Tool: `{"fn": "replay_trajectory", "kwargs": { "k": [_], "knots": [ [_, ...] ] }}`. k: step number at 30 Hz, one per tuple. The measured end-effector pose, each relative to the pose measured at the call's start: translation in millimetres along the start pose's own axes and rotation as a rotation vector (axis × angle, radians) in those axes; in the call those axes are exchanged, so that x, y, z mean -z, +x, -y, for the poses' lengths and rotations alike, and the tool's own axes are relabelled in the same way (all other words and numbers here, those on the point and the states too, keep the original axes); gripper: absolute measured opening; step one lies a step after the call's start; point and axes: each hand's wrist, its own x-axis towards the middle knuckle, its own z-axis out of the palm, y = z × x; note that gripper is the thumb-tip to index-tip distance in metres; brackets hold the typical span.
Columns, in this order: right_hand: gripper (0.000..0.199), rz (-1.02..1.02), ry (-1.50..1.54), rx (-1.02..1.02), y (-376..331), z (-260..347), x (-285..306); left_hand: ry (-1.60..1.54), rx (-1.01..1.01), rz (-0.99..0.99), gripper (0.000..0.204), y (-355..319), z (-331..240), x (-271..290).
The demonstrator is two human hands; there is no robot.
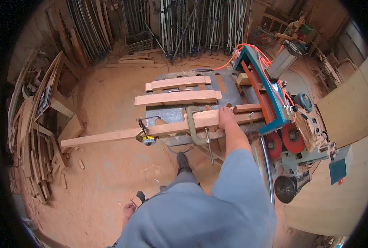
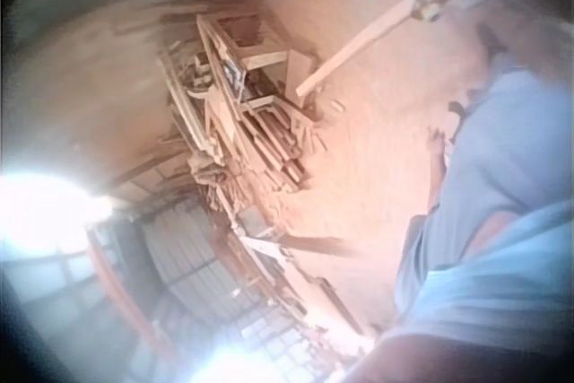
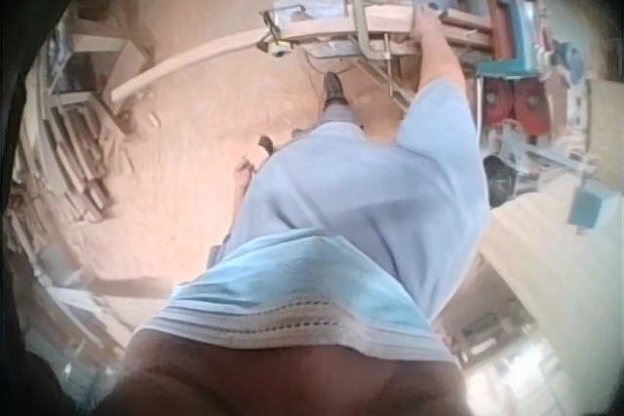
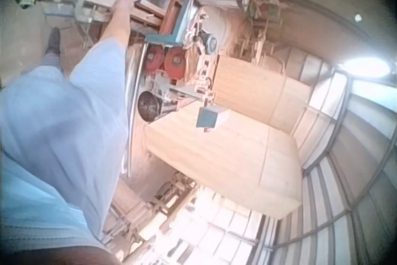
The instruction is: The person operates a woodworking machine, feeding wooden planks through a processing unit. They use a clamp to secure the planks and adjust the machine's settings. The person repeats this process for multiple planks, ensuring each is processed correctly.
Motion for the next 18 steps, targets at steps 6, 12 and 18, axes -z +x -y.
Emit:
{"fn": "replay_trajectory", "kwargs": {
  "k": [6,12,18],
  "knots": [
    [0.051,-0.095,0.04,0.061,-9.0,-13.0,-5.8,0.223,0.119,0.06,0.034,-32.8,-38.0,12.7],
    [0.05,-0.096,0.063,0.037,-17.1,-6.2,17.0,0.254,0.197,-0.001,0.034,-58.1,-79.0,1.2],
    [0.056,-0.092,0.148,0.044,-17.4,-12.7,25.1,0.185,0.117,0.006,0.032,-105.6,-66.6,-74.1]
  ]
}}
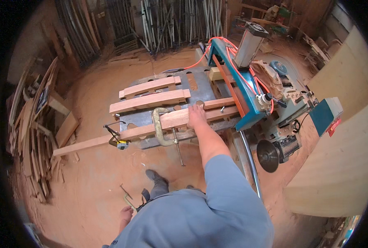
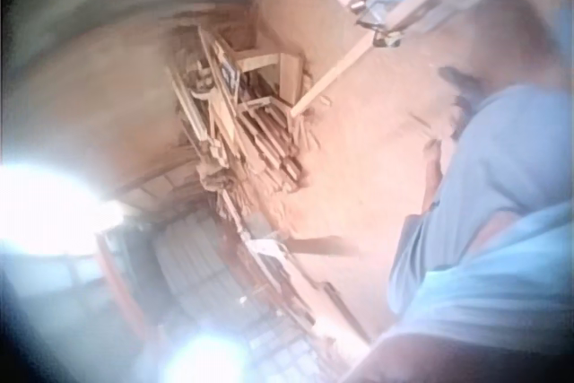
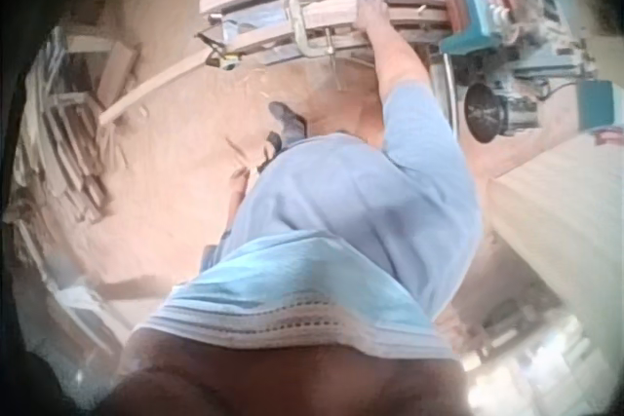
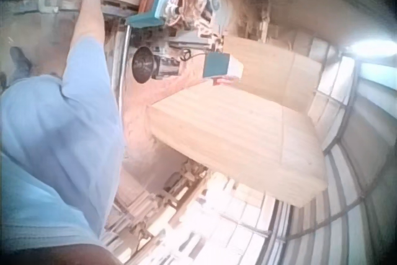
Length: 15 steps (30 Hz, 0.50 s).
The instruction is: The person operates a woodworking machine, feeding wooden planks through a processing unit. They use a clamp to secure the planks and adjust the machine's settings. The person repeats this process for multiple planks, ensuring each is processed correctly.
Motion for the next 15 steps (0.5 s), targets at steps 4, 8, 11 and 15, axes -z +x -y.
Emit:
{"fn": "replay_trajectory", "kwargs": {
  "k": [4,8,11,15],
  "knots": [
    [0.062,0.069,0.042,-0.016,-2.9,8.2,11.7,0.023,-0.041,0.0,0.034,-54.9,-10.2,-42.8],
    [0.066,0.115,0.017,-0.012,-6.5,9.3,24.5,0.083,-0.055,-0.019,0.035,-100.0,-38.4,-57.6],
    [0.067,0.154,-0.006,-0.016,-7.7,12.1,35.4,0.01,0.004,-0.043,0.035,-117.7,-46.0,-51.6],
    [0.069,0.112,-0.03,-0.003,-3.6,5.5,25.0,-0.058,0.091,-0.028,0.035,-113.7,-48.1,-48.8]
  ]
}}
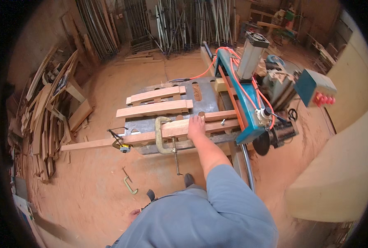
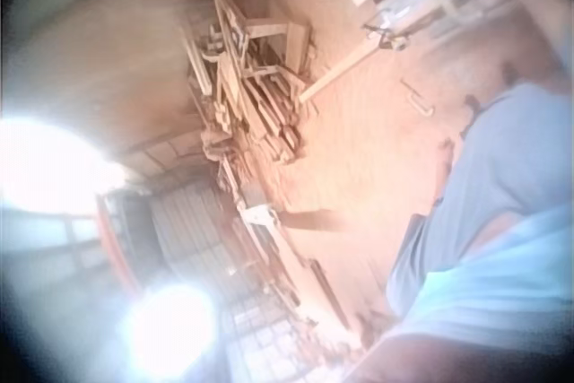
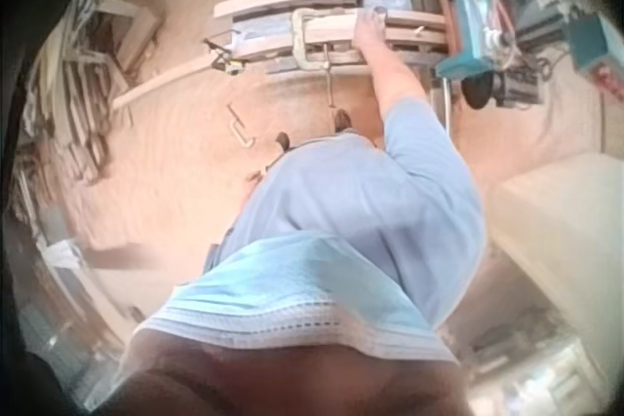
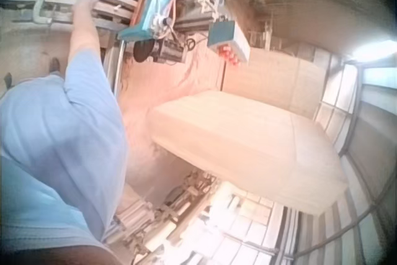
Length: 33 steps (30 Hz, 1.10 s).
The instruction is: The person operates a woodworking machine, feeding wooden planks through a processing unit. They use a clamp to secure the planks and adjust the machine's settings. The person repeats this process for multiple planks, ensuring each is processed correctly.
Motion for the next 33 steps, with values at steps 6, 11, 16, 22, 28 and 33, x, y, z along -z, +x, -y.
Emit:
{"fn": "replay_trajectory", "kwargs": {
  "k": [6,11,16,22,28,33],
  "knots": [
    [0.073,-0.076,0.02,0.023,2.5,-2.0,-14.9,0.08,-0.081,0.025,0.03,21.8,-11.5,-3.1],
    [0.075,0.009,0.018,-0.028,6.0,2.1,-6.1,0.087,-0.118,0.086,0.027,9.8,-36.4,-7.1],
    [0.067,0.031,0.1,0.048,-6.3,21.4,-0.2,0.322,-0.253,0.229,0.025,17.3,-64.2,-19.3],
    [0.041,0.155,0.622,0.448,-87.2,27.4,99.4,0.215,-0.494,0.163,0.018,-17.1,-230.2,-65.9],
    [0.023,-0.42,0.511,0.455,-128.9,-81.7,195.8,0.292,-1.065,0.167,0.015,-76.0,-404.9,-173.5],
    [0.023,-0.852,0.276,0.053,-153.9,-191.4,271.8,0.408,-1.341,0.29,0.028,-71.5,-490.7,-310.0]
  ]
}}
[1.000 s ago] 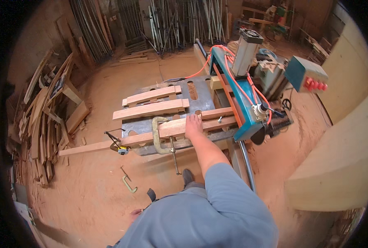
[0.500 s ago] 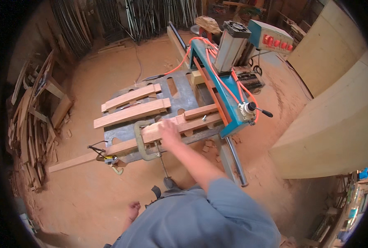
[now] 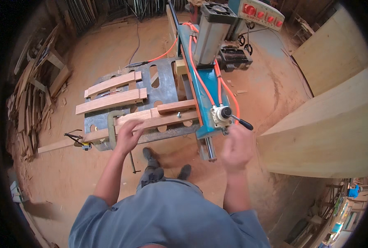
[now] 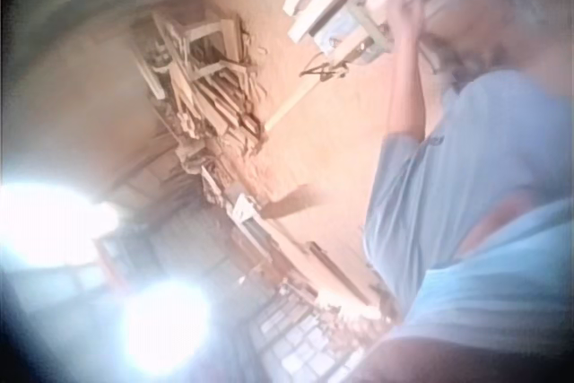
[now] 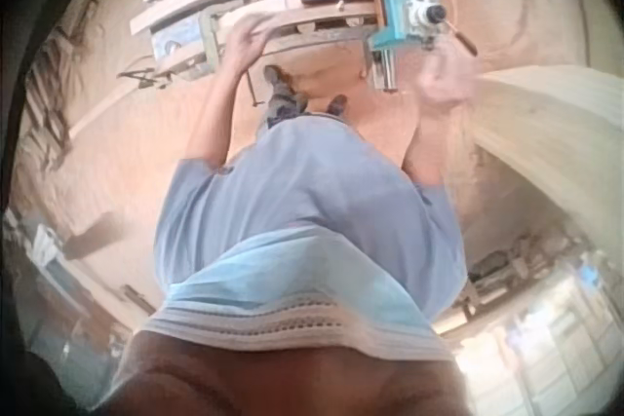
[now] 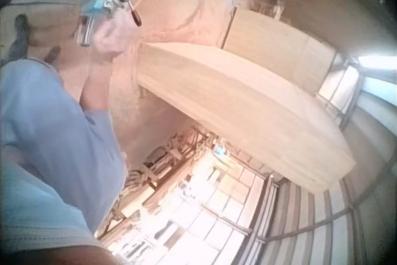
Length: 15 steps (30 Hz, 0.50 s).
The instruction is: The person operates a woodworking machine, feeding wooden planks through a processing unit. They use a clamp to secure the planks and adjust the machine's settings. The person repeats this process for multiple planks, ensuring each is processed correctly.
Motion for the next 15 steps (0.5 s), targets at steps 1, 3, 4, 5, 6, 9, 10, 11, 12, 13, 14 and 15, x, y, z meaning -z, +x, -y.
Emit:
{"fn": "replay_trajectory", "kwargs": {
  "k": [1,3,4,5,6,9,10,11,12,13,14,15],
  "knots": [
    [0.02,-0.027,-0.064,-0.032,6.8,-14.7,7.6,-0.022,0.018,0.005,0.035,19.8,2.6,-21.4],
    [0.015,-0.091,-0.183,-0.075,24.6,-41.1,17.7,0.003,0.037,0.026,0.038,53.1,8.3,-56.7],
    [0.015,-0.03,-0.162,-0.092,28.0,-49.3,17.5,-0.005,0.062,0.031,0.038,64.3,24.8,-80.7],
    [0.016,0.029,-0.149,-0.116,29.5,-58.0,17.0,-0.016,0.081,0.044,0.039,74.0,33.7,-98.6],
    [0.018,0.091,-0.134,-0.143,30.1,-64.1,17.4,-0.015,0.09,0.079,0.039,78.4,34.2,-106.8],
    [0.022,0.265,0.141,-0.667,28.0,-38.0,10.6,-0.006,0.101,0.121,0.038,84.9,40.4,-121.2],
    [0.023,0.207,0.121,-0.599,22.3,-33.3,5.7,0.002,0.088,0.09,0.038,81.1,45.1,-125.3],
    [0.024,0.148,0.096,-0.533,14.9,-30.2,0.9,0.007,0.074,0.063,0.038,79.6,43.1,-126.1],
    [0.025,0.09,0.074,-0.466,9.1,-24.8,-2.8,0.027,0.049,0.014,0.031,78.1,39.7,-127.1],
    [0.027,0.11,0.047,-0.331,4.1,-15.5,-6.0,0.03,0.036,0.006,0.031,77.5,38.4,-125.2],
    [0.028,0.122,0.021,-0.201,-3.7,-7.1,-7.4,0.028,0.045,0.014,0.031,77.9,34.2,-123.7],
    [0.03,0.132,-0.004,-0.07,-6.2,-1.5,-11.3,0.024,0.054,0.021,0.03,79.3,30.0,-121.6]
  ]
}}
